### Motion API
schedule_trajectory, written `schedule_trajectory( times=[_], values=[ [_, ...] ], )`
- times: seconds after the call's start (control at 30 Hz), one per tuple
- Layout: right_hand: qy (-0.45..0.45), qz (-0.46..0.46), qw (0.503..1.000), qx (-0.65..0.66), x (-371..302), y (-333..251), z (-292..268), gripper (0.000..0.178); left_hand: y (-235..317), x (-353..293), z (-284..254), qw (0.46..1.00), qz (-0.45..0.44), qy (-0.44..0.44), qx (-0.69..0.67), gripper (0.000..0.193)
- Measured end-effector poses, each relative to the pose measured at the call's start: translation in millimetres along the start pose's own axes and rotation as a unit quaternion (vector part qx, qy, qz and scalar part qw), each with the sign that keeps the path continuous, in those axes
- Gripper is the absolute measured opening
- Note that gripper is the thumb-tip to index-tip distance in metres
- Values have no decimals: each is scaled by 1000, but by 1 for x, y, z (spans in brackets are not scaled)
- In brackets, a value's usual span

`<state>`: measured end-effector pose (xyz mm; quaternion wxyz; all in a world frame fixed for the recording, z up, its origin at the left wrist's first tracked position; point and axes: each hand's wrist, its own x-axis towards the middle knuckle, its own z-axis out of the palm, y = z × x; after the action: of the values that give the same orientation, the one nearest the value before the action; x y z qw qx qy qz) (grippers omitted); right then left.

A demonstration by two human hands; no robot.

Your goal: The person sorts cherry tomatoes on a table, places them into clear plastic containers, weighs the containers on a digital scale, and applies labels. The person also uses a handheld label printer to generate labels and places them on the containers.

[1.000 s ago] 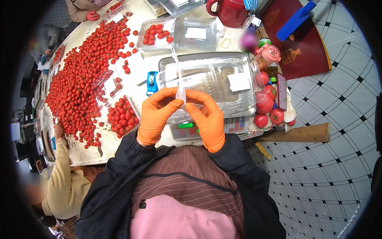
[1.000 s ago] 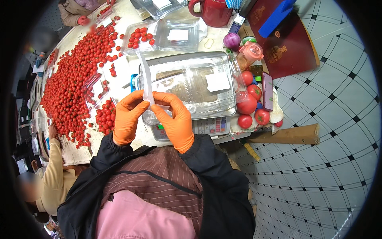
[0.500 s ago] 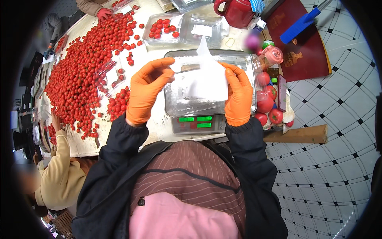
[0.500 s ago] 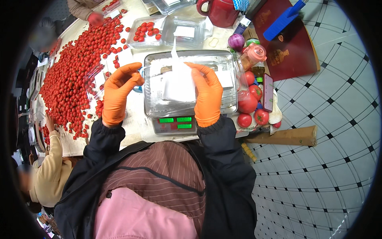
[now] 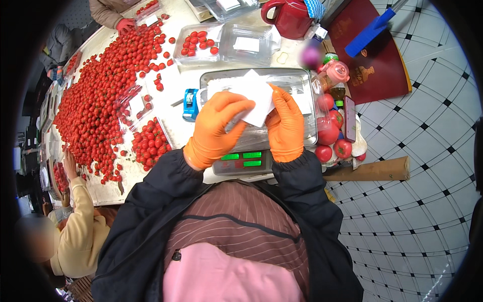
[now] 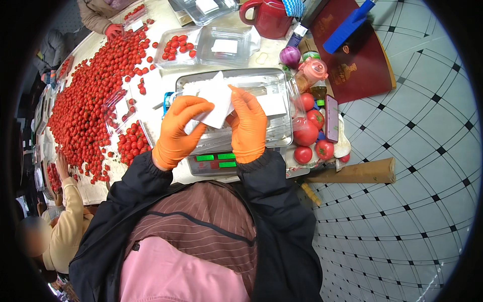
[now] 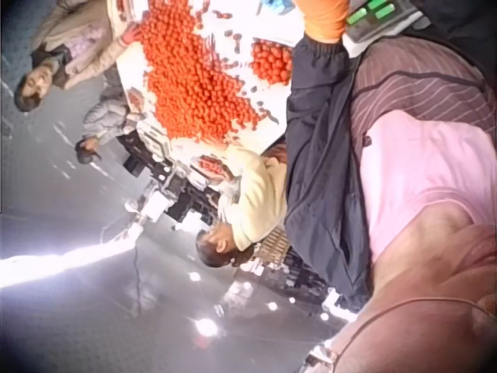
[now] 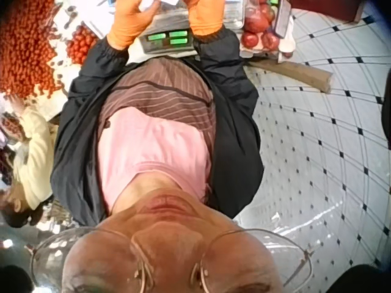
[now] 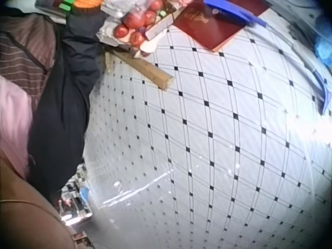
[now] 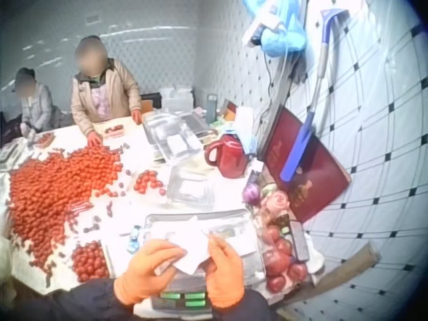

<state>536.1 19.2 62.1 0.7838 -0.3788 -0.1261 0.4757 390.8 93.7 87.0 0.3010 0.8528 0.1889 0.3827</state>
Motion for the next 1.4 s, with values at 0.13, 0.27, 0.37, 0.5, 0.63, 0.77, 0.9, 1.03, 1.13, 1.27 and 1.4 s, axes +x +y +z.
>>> schedule_trajectory(
  times=[0.13,0.27,0.37,0.5,0.63,0.77,0.9,1.03,1.13,1.27,1.4],
  values=[
    [16,17,1000,-10,3,-6,1,23,-14,1,-4,981,-155,12,-115,27],
    [4,-23,999,-42,17,-22,0,21,-28,13,-25,981,-143,14,-127,28],
    [-33,-69,992,-95,20,-35,2,23,-33,15,-32,988,-111,52,-98,19],
    [-6,-146,968,-205,7,-28,11,19,-30,15,-25,978,-153,100,-103,15],
    [-27,-173,939,-296,-7,-11,7,35,-19,21,-23,948,-251,90,-175,15],
    [-100,-72,969,-216,-2,-6,20,50,-11,24,-20,899,-289,19,-327,16],
    [-127,3,981,-144,2,-14,22,41,-13,25,-17,915,-259,-46,-307,18],
    [-87,-17,977,-195,10,-23,12,31,-14,34,-22,947,-206,-66,-235,20],
    [-95,-57,972,-209,13,-25,12,31,-19,42,-29,945,-213,-18,-248,22],
    [-112,-229,918,-305,22,-35,7,28,-25,50,-48,988,-51,13,-147,25],
    [-237,-433,596,-634,24,-59,-17,35,-26,31,-66,987,29,-152,-36,31]
  ],
)
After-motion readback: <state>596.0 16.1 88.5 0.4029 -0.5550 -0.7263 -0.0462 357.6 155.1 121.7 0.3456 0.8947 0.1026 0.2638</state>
